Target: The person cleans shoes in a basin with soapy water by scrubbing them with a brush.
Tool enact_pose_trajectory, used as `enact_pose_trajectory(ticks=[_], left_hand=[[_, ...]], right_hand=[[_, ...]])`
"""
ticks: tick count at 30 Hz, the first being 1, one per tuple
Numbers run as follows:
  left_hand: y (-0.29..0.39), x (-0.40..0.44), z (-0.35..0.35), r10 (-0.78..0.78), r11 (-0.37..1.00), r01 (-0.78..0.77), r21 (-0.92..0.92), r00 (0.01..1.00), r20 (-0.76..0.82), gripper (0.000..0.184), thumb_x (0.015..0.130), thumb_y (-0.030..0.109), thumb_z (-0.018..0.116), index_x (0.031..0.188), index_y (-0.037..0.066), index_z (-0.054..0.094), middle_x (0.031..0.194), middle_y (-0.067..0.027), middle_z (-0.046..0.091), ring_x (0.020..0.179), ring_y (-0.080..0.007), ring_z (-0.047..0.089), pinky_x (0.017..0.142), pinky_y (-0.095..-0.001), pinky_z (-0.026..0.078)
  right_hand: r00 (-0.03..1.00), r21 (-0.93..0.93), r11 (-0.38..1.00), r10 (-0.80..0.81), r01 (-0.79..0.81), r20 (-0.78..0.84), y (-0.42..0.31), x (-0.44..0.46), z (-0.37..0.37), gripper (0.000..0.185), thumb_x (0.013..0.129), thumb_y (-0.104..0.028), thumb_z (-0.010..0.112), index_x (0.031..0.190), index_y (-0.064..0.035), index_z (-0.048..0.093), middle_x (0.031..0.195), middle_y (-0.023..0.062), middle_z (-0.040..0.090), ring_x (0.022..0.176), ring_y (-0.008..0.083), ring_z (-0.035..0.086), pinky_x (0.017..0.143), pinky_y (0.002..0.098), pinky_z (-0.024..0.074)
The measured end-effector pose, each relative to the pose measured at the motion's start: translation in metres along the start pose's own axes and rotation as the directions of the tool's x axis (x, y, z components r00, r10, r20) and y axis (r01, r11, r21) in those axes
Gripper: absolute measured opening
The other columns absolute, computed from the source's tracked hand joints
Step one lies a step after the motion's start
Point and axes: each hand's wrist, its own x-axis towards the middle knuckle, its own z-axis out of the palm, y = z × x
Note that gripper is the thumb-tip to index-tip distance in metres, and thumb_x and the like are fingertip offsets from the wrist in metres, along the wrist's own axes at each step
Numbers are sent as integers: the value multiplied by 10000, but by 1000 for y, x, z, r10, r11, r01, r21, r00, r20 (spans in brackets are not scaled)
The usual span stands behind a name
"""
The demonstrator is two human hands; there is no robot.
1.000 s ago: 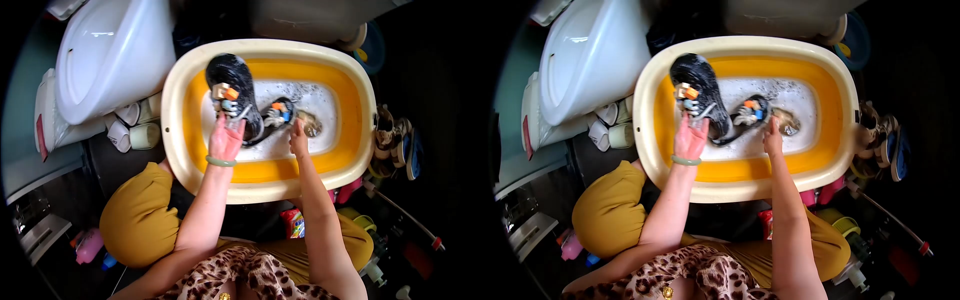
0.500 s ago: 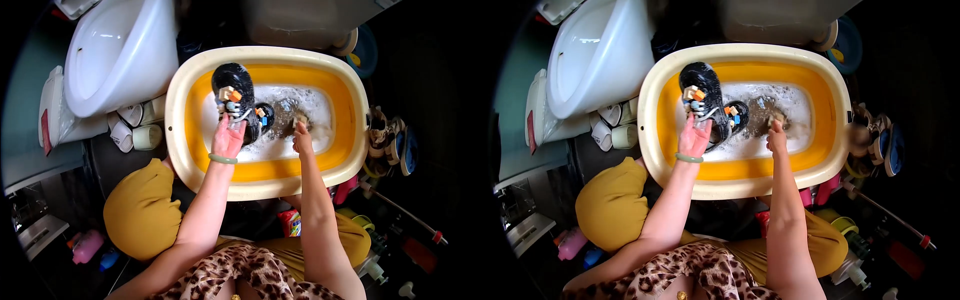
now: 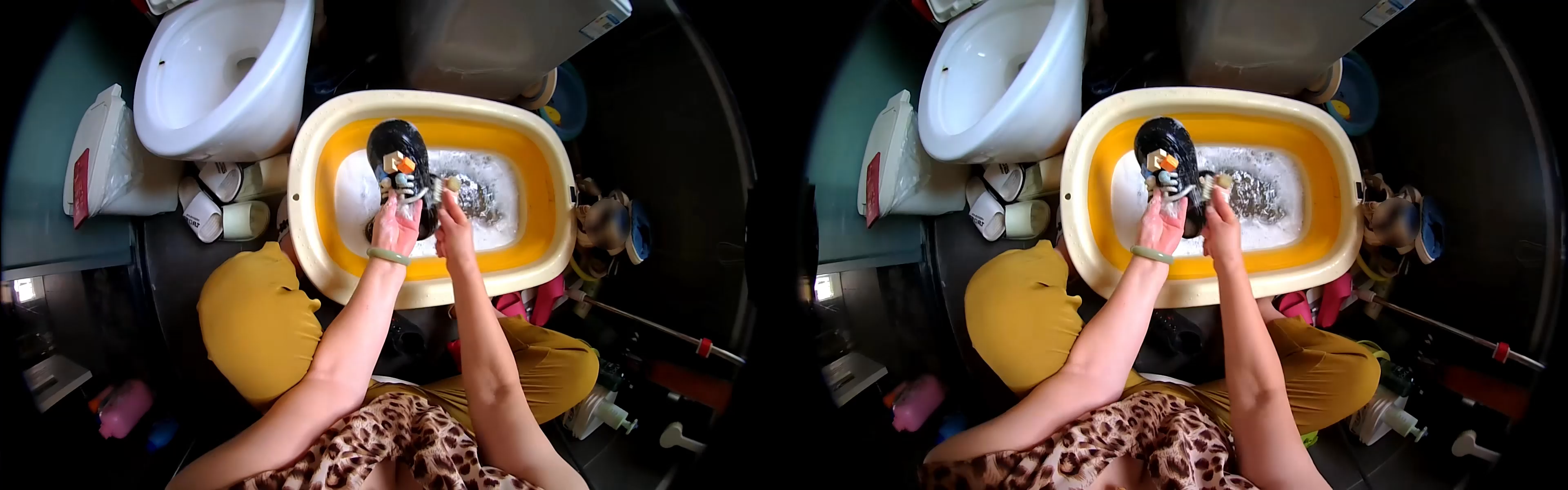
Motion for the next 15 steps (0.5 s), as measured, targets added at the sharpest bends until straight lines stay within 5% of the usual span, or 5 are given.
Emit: enact_pose_trajectory(ticks=[1,5,7,11,15], left_hand=[[-1,0,8,-14,999,19,42,995,-102,257,930,156,450,1156,45,505,1114,-62,592,1038,-181,556,921,-352,454],[-1,0,17,-69,998,68,16,990,119,298,918,221,493,1152,38,503,1105,-80,593,1006,-195,571,901,-349,461],[3,3,9,-222,975,218,46,945,241,302,938,245,445,1170,57,488,1173,-91,549,1037,-233,547,936,-368,439],[-2,-8,14,-82,996,79,44,994,69,265,935,193,453,1163,66,500,1134,-57,576,1042,-196,549,906,-338,459],[1,-3,23,-49,999,48,12,992,115,274,926,214,483,1167,84,504,1110,-45,589,1033,-158,552,905,-331,457]], right_hand=[[999,-6,999,-50,50,-6,-12,-9,-1,413,922,-107,429,1335,-120,422,1000,19,600,436,33,341,338,203,296],[976,29,982,-187,185,115,-23,-62,12,429,910,-47,438,1331,-127,432,944,-10,593,444,29,358,353,201,291],[968,-211,953,-184,218,171,-21,-66,25,419,909,-40,433,1305,-167,475,685,-27,507,445,50,391,359,218,317],[998,-107,992,-64,63,-8,-10,6,-7,395,910,-85,415,1303,-100,460,561,-27,466,412,66,391,321,214,310],[978,-7,980,-199,200,70,-31,-46,-8,408,910,-55,420,1318,-81,436,670,-18,517,408,52,361,326,207,298]])
